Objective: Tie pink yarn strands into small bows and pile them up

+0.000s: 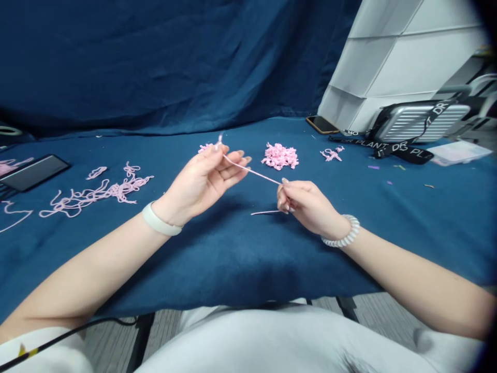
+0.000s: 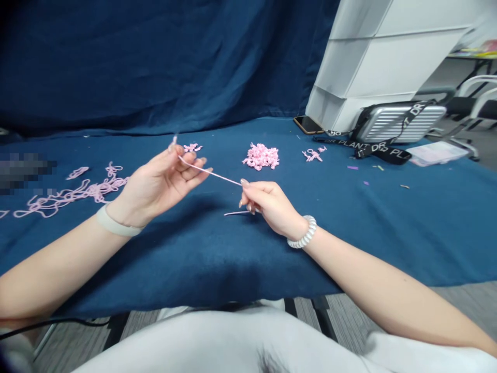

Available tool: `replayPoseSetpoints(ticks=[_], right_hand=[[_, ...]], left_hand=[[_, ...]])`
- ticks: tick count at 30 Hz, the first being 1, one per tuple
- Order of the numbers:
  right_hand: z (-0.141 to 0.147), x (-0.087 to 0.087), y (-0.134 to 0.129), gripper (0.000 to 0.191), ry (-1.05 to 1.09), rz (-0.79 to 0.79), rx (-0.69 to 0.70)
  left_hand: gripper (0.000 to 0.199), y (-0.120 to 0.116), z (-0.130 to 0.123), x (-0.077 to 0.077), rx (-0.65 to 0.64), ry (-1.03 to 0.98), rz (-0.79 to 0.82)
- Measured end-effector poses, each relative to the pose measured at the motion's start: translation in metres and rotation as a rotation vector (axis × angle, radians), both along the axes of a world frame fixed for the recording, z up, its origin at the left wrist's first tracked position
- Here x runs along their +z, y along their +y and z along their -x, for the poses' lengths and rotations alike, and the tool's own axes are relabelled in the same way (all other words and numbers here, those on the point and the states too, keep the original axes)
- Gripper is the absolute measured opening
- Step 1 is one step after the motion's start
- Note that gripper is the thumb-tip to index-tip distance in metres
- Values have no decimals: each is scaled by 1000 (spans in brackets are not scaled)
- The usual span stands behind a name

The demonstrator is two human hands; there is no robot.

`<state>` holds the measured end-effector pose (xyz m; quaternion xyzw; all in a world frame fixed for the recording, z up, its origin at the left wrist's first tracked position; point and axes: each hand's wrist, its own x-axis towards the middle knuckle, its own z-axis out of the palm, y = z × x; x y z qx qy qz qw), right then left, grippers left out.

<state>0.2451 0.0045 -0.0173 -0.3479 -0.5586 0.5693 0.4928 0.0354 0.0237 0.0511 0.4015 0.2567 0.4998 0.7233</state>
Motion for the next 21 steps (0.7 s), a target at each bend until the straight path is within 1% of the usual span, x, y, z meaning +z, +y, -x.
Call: replayPoseSetpoints(ticks=[2,4,6,7,8,9,11,13,15,18,21], right_hand=[[-1,5,-3,37,108,37,75],[-2,11,-6,37,181,64,126],[-4,16,-8,37,218,82,144],[-5,18,-8,37,227,90,139],[-7,20,-8,38,237,94,126],[-8,22,-7,40,248,95,108],[-11,26,-6,46,292,79,68],[-12,29,-7,52,360,50,45],[-11,31,-9,56,417,26,54],[-5,33,-17,58,402,40,106],[3,33,-25,51,286,127,98]], left_hand=[[19,-7,11,11,74,-58,6],[23,-15,24,24,94,-75,7],[22,-23,38,35,91,-40,0],[21,-26,44,37,71,9,6],[18,-28,50,37,74,44,-29],[13,-30,54,35,84,106,-56],[5,-30,60,24,127,230,-117],[9,-29,62,9,106,338,-108],[14,-28,59,-4,61,412,-76],[20,-26,48,-15,-5,449,-46],[24,-22,31,-19,-49,423,-37]])
